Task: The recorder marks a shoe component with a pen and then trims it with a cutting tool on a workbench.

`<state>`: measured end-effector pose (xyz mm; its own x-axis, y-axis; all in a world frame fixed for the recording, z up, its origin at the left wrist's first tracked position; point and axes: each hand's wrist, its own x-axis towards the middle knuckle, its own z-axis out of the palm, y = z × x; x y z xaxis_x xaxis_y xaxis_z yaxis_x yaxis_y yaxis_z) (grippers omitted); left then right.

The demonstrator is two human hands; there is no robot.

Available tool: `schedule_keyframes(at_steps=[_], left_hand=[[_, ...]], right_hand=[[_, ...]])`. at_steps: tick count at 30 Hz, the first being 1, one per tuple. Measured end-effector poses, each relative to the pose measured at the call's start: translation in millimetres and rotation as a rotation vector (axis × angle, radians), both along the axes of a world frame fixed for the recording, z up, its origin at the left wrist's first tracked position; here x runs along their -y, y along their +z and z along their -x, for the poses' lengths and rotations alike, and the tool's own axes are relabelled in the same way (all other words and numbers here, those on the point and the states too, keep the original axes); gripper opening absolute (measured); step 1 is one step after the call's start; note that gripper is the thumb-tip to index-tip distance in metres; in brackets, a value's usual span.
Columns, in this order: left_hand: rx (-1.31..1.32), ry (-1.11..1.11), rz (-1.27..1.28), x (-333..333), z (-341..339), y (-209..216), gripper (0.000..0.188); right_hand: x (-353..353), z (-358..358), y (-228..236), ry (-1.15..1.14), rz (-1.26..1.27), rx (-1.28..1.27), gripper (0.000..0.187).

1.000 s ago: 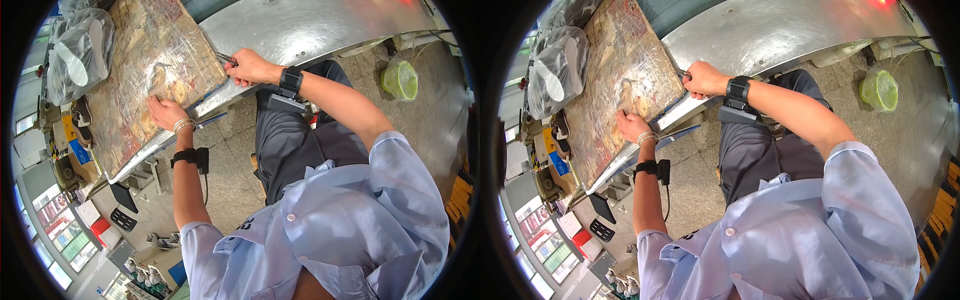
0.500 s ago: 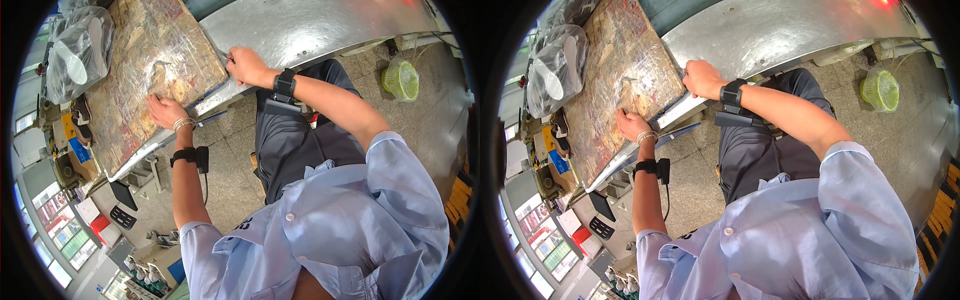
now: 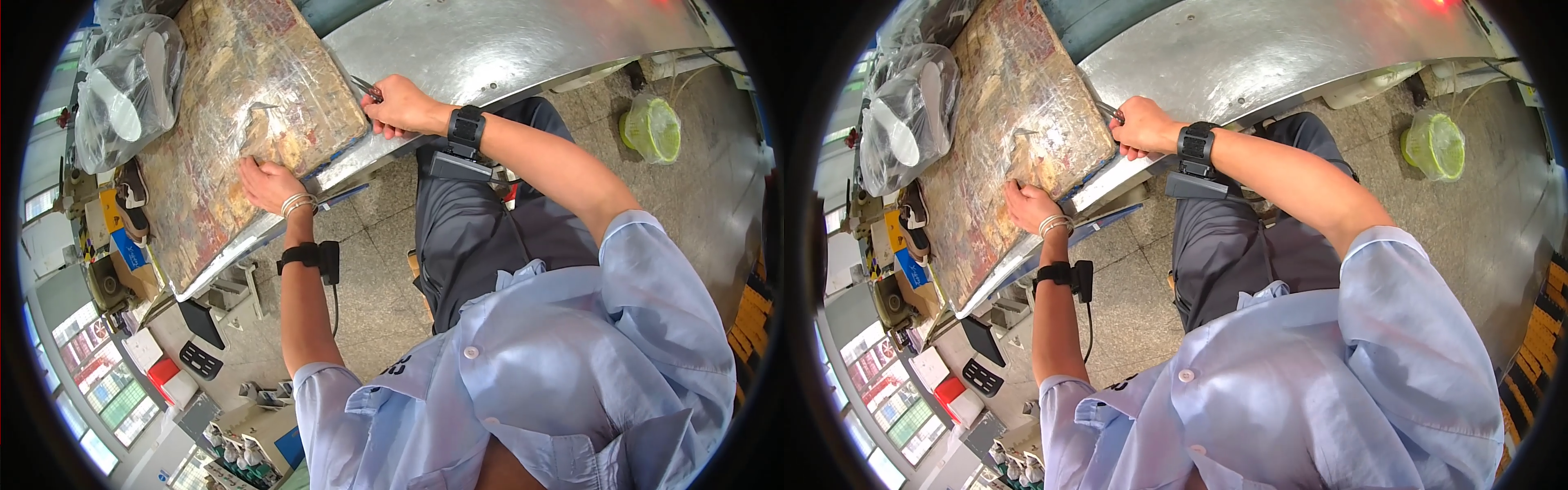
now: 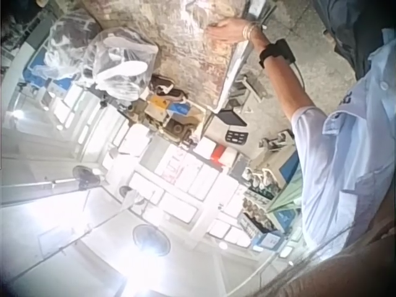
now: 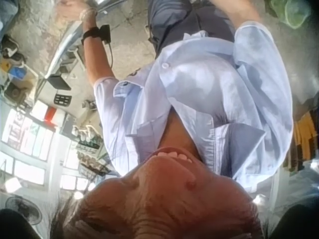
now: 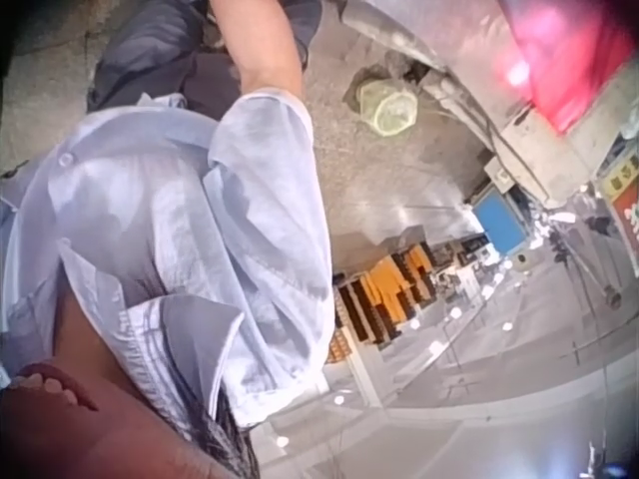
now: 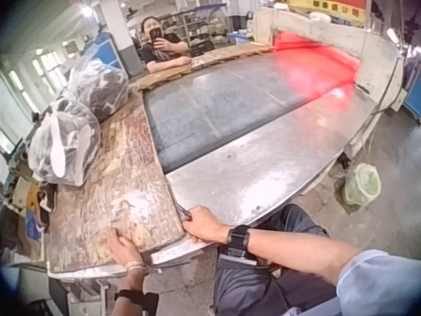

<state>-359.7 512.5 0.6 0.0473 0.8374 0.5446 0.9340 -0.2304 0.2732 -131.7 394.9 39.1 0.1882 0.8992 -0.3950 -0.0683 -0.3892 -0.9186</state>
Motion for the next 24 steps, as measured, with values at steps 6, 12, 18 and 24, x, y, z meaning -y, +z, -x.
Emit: schedule_keyframes(at_steps=[6,12,18,24], left_hand=[[-0.017,-0.009,-0.03,-6.7,-4.7,-1.4,0.037],[0.008,-0.038,0.105,-16.4,-12.0,18.6,0.04],[-0.103,0.04,0.206,4.2,0.6,-4.3,0.046],[0.031,0.006,0.117,10.6,4.6,8.4,0.038]], right_hand=[[-16.3,-10.3,-3.4,0.088,0.025,0.063,0.019],[-19.9,-20.8,18.3,0.033,-0.006,0.114,0.028],[1.0,-4.9,-31.5,-0.092,-0.11,0.156,0.042],[9.5,6.4,6.0,-0.151,0.014,0.056,0.044]])
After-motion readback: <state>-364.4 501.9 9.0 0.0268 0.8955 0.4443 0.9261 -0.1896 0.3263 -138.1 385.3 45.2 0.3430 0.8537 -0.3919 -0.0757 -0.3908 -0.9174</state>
